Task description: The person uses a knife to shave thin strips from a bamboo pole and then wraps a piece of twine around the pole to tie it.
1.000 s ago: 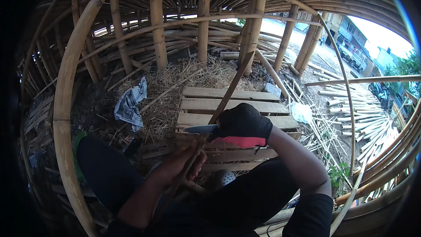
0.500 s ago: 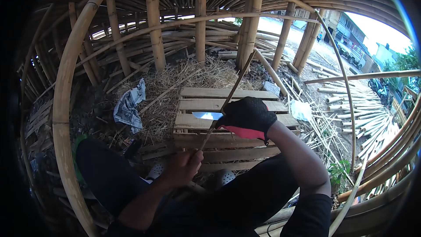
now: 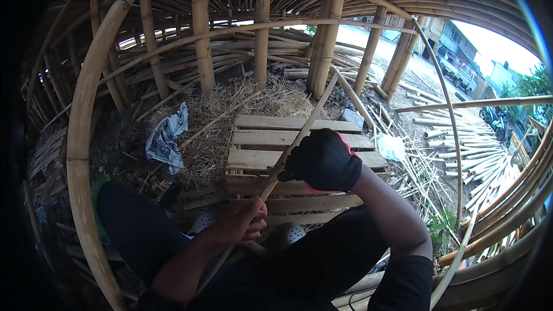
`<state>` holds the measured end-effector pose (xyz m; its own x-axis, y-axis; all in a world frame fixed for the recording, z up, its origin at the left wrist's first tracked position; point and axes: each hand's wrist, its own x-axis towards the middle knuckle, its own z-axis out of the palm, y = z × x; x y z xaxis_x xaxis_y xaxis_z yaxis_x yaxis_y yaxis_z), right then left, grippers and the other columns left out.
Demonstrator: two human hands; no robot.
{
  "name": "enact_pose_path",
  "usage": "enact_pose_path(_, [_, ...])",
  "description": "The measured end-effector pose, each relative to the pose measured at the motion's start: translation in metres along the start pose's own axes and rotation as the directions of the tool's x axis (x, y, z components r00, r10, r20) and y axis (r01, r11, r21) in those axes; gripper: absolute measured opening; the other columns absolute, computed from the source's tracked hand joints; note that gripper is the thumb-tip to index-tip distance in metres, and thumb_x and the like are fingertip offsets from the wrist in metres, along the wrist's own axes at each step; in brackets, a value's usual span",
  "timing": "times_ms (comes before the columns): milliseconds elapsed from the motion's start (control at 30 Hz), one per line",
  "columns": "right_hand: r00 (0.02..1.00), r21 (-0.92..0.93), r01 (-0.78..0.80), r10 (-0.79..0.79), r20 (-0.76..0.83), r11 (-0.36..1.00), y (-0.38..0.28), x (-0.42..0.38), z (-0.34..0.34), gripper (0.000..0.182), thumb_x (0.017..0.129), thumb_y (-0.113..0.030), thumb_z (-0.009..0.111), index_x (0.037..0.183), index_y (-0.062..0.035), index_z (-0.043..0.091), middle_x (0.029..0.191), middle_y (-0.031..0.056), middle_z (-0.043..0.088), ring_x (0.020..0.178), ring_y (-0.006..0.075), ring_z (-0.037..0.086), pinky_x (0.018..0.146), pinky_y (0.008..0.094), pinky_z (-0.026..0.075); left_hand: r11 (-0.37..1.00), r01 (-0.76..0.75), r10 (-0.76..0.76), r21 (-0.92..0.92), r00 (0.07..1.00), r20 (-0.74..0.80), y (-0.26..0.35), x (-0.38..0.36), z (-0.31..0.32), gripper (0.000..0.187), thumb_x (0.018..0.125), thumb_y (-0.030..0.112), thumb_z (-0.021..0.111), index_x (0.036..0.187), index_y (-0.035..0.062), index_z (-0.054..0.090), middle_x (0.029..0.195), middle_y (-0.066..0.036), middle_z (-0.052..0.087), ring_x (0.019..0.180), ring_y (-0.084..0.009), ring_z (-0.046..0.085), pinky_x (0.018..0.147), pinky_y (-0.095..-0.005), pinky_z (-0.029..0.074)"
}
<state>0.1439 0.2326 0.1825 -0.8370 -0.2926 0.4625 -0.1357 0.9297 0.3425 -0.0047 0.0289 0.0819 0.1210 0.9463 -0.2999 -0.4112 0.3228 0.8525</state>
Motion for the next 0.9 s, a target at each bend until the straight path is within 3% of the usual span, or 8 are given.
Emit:
enact_pose_path(300, [0.704,0.326,-0.634,0.349,0.619,0.702,-0.001,0.024,-0.01,0.035,0.083,-0.042,0.07,0.087,-0.0078,0.07,0.083,0.0126,0.067,0.079,0.0313,0.065,0.07,0.0406,0.051,0.998,-0.006,0.008,0.07,0.999,-0.039,-0.017,0.028,-0.014,0.043,0.101,0.052,0.038,0.094,0.0101,0.046,0.057,0.008,0.03,0.042,-0.0027,0.026,0.036,-0.0213,0.022])
enact_pose_path(400, [0.771,0.725,-0.193,-0.355,0.529,0.661,0.007,0.003,0.012,0.037,0.086,-0.041,0.068,0.096,-0.0054,0.07,0.089,0.0159,0.067,0.087,0.0323,0.064,0.077,0.0411,0.049,0.996,0.044,-0.037,0.082,0.996,-0.081,-0.027,0.039,-0.023,0.043,0.101,0.05,0.04,0.096,0.0087,0.047,0.057,0.007,0.031,0.041,-0.003,0.027,0.034,-0.0218,0.024])
enact_pose_path(533, [0.529,0.654,-0.52,-0.393,0.752,0.55,0.004,0.016,0.001,0.03,0.086,-0.032,0.071,0.098,-0.0049,0.07,0.091,0.0142,0.067,0.087,0.0272,0.065,0.075,0.0374,0.048,0.992,0.066,-0.062,0.105,0.997,-0.046,-0.031,0.045,-0.019,0.041,0.101,0.05,0.039,0.088,0.0115,0.044,0.056,0.007,0.031,0.04,-0.0039,0.027,0.035,-0.0218,0.024])
enact_pose_path(567, [0.704,0.616,-0.472,-0.152,0.694,0.63,0.003,0.021,-0.015,0.03,0.088,-0.032,0.07,0.095,-0.0022,0.07,0.085,0.011,0.067,0.078,0.0204,0.064,0.07,0.0333,0.049,0.991,0.064,-0.059,0.116,0.997,-0.05,-0.037,0.05,-0.021,0.041,0.101,0.051,0.039,0.09,0.0115,0.043,0.056,0.007,0.03,0.04,-0.0038,0.027,0.034,-0.0221,0.024])
enact_pose_path(600, [0.592,0.577,-0.792,0.484,0.645,0.2,0.0,0.023,-0.004,0.032,0.087,-0.034,0.072,0.099,-0.004,0.069,0.07,0.0012,0.061,0.063,0.01,0.056,0.059,0.0259,0.044,0.991,0.072,-0.069,0.109,0.997,-0.038,-0.036,0.05,-0.02,0.041,0.101,0.051,0.039,0.091,0.0114,0.043,0.056,0.007,0.03,0.04,-0.0037,0.027,0.034,-0.0221,0.024])
enact_pose_path(633, [0.413,0.794,-0.585,0.781,0.469,-0.168,0.014,0.024,0.017,0.041,0.093,-0.045,0.063,0.102,-0.005,0.066,0.063,-0.0037,0.049,0.054,0.0061,0.043,0.051,0.0225,0.037,0.992,0.08,-0.077,0.102,0.997,-0.025,-0.035,0.05,-0.019,0.042,0.101,0.052,0.04,0.091,0.0112,0.043,0.056,0.007,0.03,0.04,-0.0037,0.027,0.034,-0.022,0.024])
enact_pose_path(767, [0.066,0.711,-0.633,0.894,0.443,-0.306,0.055,0.009,0.017,0.055,0.09,-0.057,0.06,0.11,-0.0066,0.063,0.071,-0.0027,0.047,0.049,0.0063,0.04,0.044,0.0236,0.03,0.992,0.083,-0.08,0.093,0.996,-0.039,-0.036,0.053,-0.023,0.043,0.1,0.052,0.041,0.092,0.0103,0.044,0.056,0.007,0.03,0.041,-0.0039,0.027,0.035,-0.0219,0.024])
enact_pose_path(900, [0.183,0.715,-0.678,0.903,0.388,-0.17,0.061,-0.003,0.023,0.052,0.088,-0.054,0.063,0.111,-0.0065,0.064,0.075,-0.002,0.048,0.05,0.0062,0.04,0.044,0.0235,0.03,0.993,0.101,-0.097,0.06,0.992,-0.077,-0.033,0.049,-0.022,0.042,0.101,0.051,0.041,0.093,0.0096,0.044,0.056,0.006,0.03,0.041,-0.0041,0.026,0.036,-0.0216,0.023])
